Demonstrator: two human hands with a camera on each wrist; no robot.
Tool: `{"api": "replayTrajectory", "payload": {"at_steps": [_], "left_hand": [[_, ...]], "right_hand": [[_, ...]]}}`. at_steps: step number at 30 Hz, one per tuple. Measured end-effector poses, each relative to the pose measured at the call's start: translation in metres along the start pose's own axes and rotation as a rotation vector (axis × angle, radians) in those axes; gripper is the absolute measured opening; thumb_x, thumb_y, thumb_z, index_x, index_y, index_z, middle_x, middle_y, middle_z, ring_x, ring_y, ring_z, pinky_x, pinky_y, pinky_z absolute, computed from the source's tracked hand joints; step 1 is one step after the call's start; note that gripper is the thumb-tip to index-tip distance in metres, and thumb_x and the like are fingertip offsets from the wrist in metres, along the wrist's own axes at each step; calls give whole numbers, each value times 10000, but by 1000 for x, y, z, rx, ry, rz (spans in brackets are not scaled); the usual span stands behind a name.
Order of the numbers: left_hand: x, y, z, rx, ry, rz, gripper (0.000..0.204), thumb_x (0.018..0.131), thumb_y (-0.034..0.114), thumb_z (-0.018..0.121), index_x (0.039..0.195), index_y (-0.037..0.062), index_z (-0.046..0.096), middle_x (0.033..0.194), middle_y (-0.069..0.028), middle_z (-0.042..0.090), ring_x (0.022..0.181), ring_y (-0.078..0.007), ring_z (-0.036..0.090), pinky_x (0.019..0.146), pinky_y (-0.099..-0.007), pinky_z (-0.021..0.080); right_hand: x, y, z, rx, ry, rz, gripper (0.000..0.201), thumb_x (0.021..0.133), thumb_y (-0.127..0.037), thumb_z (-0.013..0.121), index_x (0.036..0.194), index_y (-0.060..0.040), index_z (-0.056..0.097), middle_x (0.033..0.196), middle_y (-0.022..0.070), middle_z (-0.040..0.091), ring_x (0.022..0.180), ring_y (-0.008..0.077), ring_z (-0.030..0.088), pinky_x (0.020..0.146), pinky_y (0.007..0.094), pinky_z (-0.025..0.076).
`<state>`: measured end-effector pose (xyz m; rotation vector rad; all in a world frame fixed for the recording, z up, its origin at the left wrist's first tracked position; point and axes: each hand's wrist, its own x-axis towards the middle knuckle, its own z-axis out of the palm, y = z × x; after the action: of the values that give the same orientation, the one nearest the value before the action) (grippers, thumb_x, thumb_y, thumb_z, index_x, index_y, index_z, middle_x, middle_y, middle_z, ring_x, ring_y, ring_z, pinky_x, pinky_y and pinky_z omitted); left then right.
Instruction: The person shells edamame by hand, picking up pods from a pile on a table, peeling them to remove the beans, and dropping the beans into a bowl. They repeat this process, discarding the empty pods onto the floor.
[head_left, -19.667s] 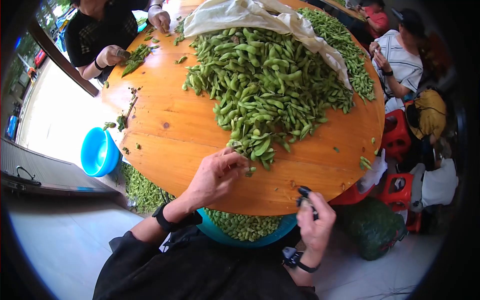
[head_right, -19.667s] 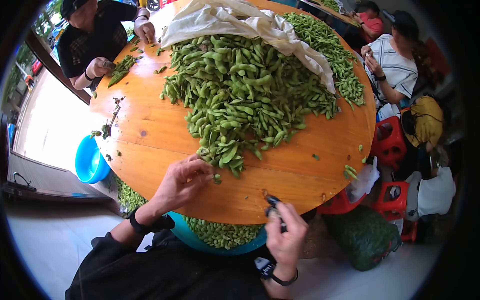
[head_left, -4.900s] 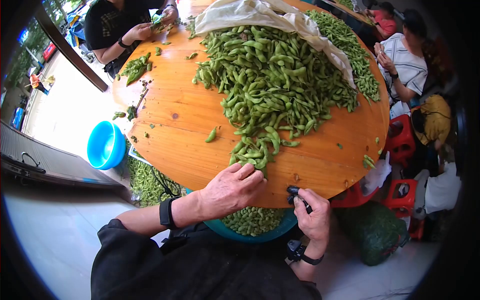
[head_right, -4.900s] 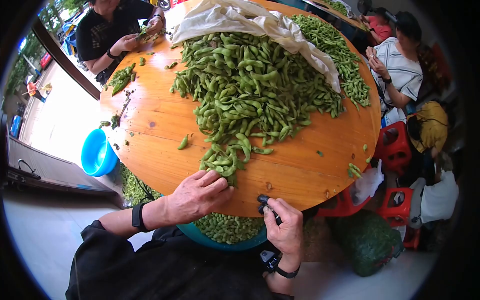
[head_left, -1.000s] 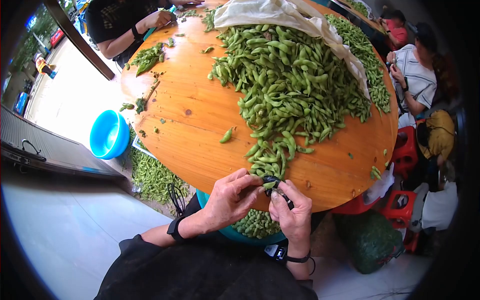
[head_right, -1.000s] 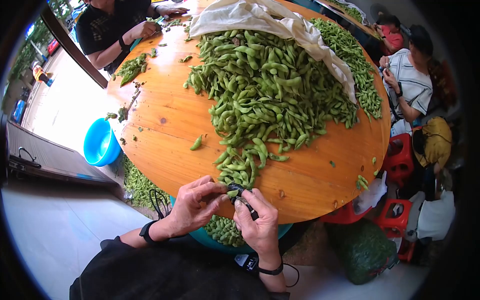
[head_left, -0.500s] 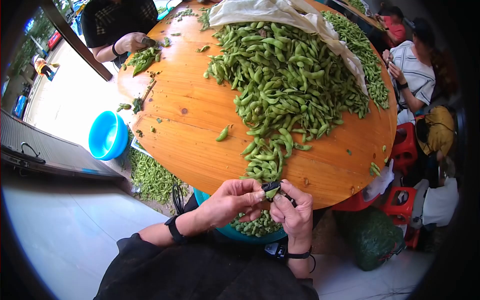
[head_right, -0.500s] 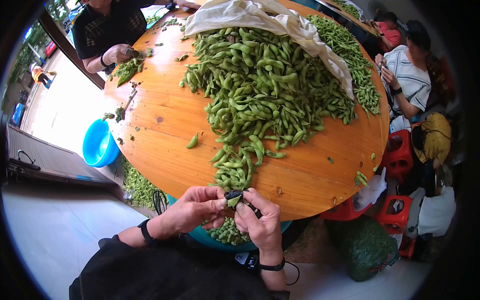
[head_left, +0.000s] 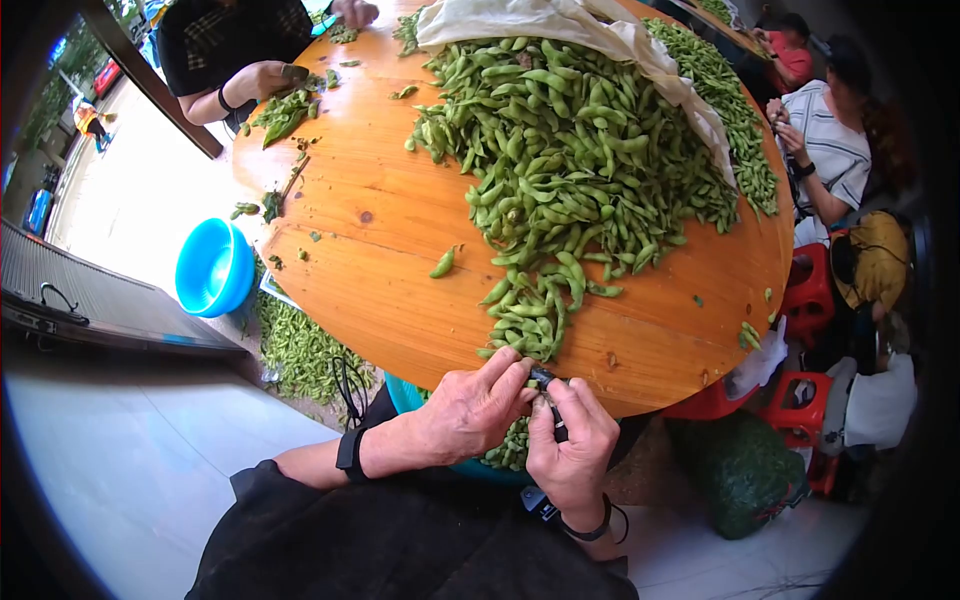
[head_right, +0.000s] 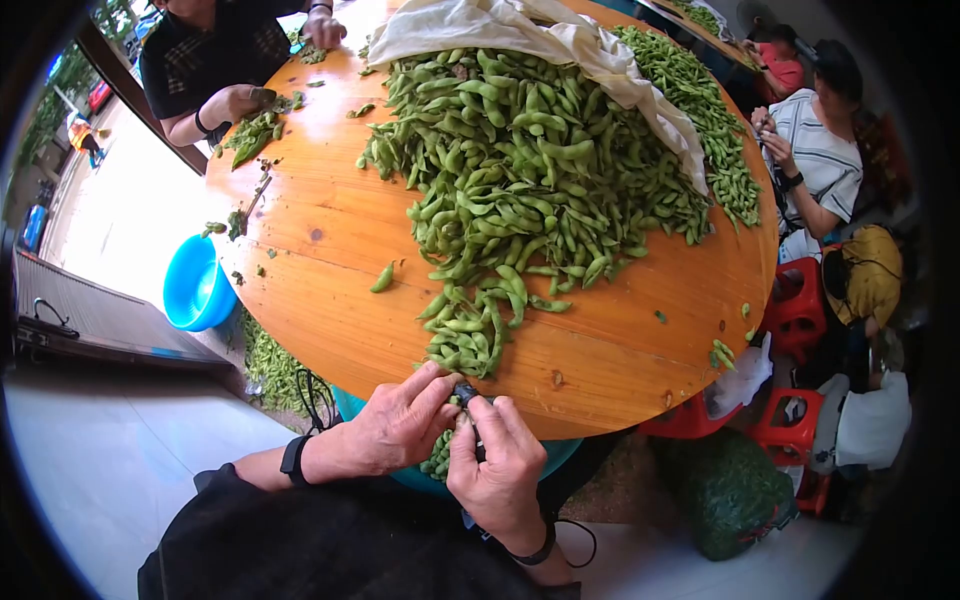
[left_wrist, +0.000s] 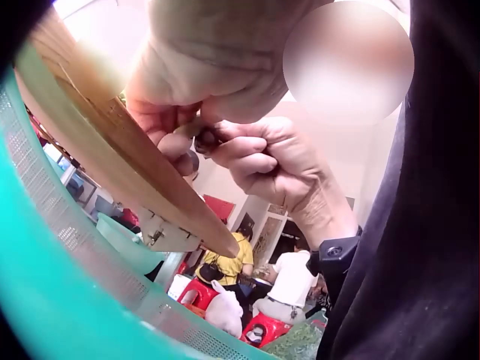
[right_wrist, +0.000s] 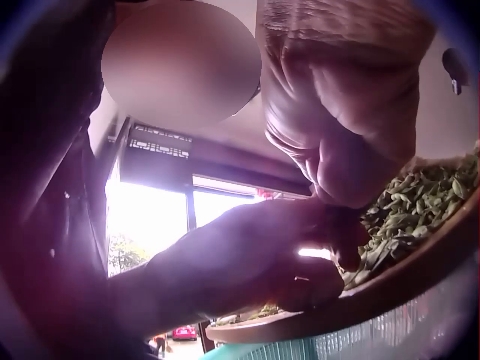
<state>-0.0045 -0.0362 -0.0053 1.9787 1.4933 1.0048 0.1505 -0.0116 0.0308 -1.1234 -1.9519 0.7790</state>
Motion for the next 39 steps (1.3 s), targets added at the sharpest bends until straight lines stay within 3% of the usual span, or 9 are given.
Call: {"api": "replayTrajectory", "payload": {"at_steps": [3,5,9,15,26,28,30,32,39], "left_hand": [[4,-6,-10,51,3,70,276,961,129,597,1179,-33,545,944,-171,605,718,-309,649,543,-374,518],[15,-7,-38,-643,-408,-288,284,1021,191,523,1190,-37,532,785,-127,619,645,-216,647,533,-317,512],[15,-3,-31,-1045,-384,-572,344,1075,265,417,1220,-25,533,699,-23,590,637,-84,574,573,-239,483],[10,12,-14,-1312,-70,-869,324,1030,174,397,1242,-41,515,716,4,522,605,-83,470,548,-224,425],[9,0,-3,-1552,-104,-630,206,1012,170,538,1120,-5,562,816,-35,580,643,-100,500,574,-228,396],[8,-3,-6,-1490,-167,-527,185,1014,189,574,1069,12,585,823,-35,588,639,-92,504,557,-229,392],[7,-3,-6,-1478,-134,-548,161,994,175,611,994,14,626,856,-58,637,613,-84,510,493,-219,366],[7,-3,-9,-1441,-88,-583,139,978,155,635,964,16,632,824,-48,630,594,-78,501,482,-214,355],[12,6,-12,-1205,-48,-623,121,937,119,693,890,22,638,754,-15,612,579,-59,499,479,-201,339]], "right_hand": [[1,6,0,-13,-8,-12,182,816,43,631,997,39,647,810,143,572,631,298,607,560,364,480],[1,18,-4,198,-126,142,186,818,46,629,1004,39,637,805,145,563,641,315,600,569,380,482],[4,4,15,-129,68,-91,174,824,64,612,997,49,618,812,167,549,677,335,595,572,373,473],[-6,7,36,-371,180,-222,205,820,68,615,1023,45,627,864,183,568,707,365,609,609,418,497],[13,21,3,-65,120,-85,189,811,35,620,998,53,643,858,176,614,712,348,648,623,404,523],[16,25,-1,27,103,-94,128,848,21,613,968,64,617,792,106,584,609,180,594,553,300,468],[18,25,-7,183,51,-19,126,897,5,595,997,77,616,779,59,578,558,89,519,483,251,404],[23,21,-18,855,-124,499,212,930,10,585,1128,84,615,772,26,545,568,95,500,487,246,390],[6,30,-19,1041,-242,550,251,955,38,552,1193,104,599,798,-2,484,555,39,429,463,217,327]]}}
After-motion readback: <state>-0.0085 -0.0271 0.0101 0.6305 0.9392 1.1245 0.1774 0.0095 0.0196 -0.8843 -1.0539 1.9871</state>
